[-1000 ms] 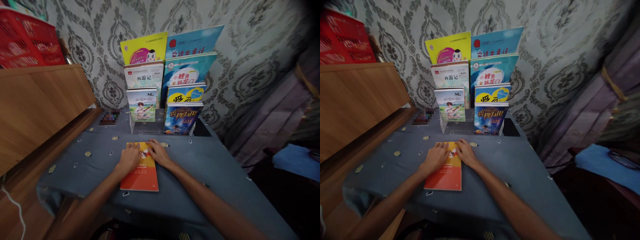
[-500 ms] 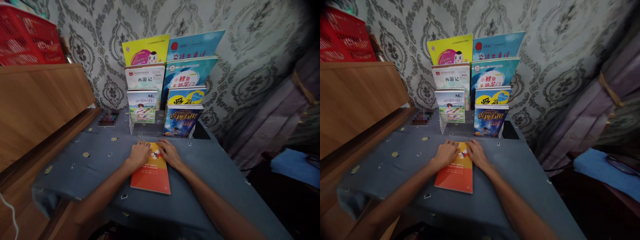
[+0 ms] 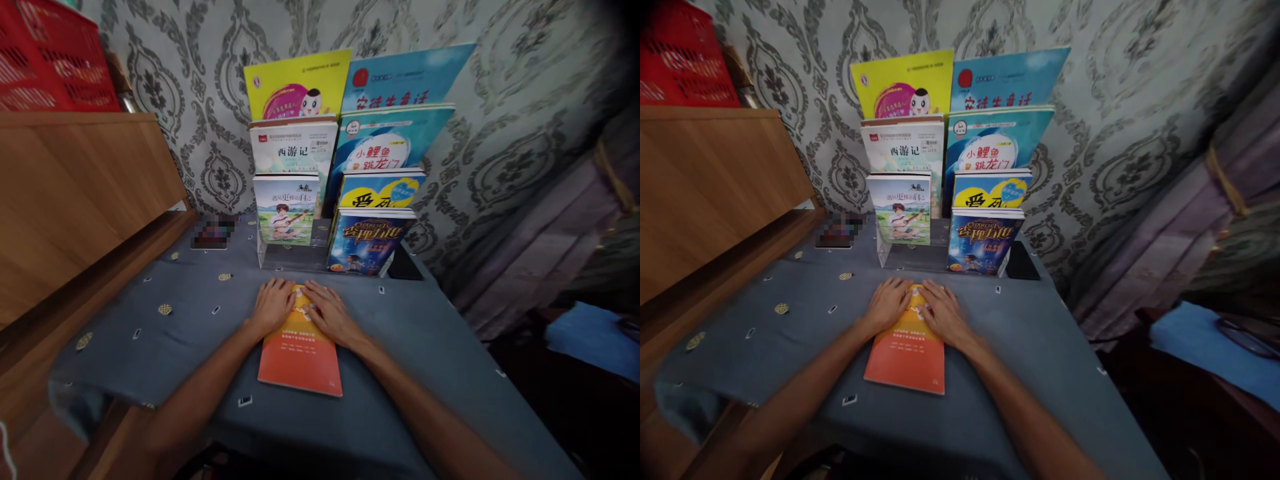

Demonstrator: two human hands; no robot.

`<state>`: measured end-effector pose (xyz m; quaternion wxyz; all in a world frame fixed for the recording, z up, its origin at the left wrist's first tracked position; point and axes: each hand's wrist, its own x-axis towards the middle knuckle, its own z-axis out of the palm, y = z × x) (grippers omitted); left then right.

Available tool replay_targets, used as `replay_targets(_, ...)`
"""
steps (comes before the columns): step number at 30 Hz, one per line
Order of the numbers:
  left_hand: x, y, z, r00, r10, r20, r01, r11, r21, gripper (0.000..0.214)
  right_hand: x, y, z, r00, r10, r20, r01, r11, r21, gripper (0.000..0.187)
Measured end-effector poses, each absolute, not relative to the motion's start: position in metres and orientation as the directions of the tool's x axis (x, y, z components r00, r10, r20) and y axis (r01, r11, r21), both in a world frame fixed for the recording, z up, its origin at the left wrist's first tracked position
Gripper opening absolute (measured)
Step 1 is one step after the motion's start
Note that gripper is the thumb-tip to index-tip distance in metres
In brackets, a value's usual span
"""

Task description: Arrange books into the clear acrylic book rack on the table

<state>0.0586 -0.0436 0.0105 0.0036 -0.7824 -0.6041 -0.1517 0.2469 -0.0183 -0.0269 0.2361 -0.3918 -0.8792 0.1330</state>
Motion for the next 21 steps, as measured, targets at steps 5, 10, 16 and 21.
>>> replay_targets(5,0.057,-0.043,0.007,0.229,0.940,0.254,0.942,-0.280,0.187,0.032,0.246,-0.018,-0.028,-0.577,0.763,0.291,0.627,0.642,-0.442,0.047)
replay_targets(10,0.047,-0.038,-0.003,0.217,0.939,0.266,0.926,-0.284,0.249,0.036,0.251,-0.014,-0.027,-0.576,0.768,0.280,0.620,0.634,-0.462,0.047)
replay_targets(16,0.030,-0.027,-0.019,0.233,0.920,0.316,0.874,-0.341,0.346,0.035,0.263,-0.002,-0.025,-0.439,0.864,0.245,0.753,0.503,-0.425,0.045)
replay_targets(21,0.031,-0.026,-0.017,0.244,0.915,0.322,0.875,-0.351,0.334,0.033,0.265,-0.001,-0.024,-0.405,0.879,0.251,0.777,0.476,-0.412,0.044)
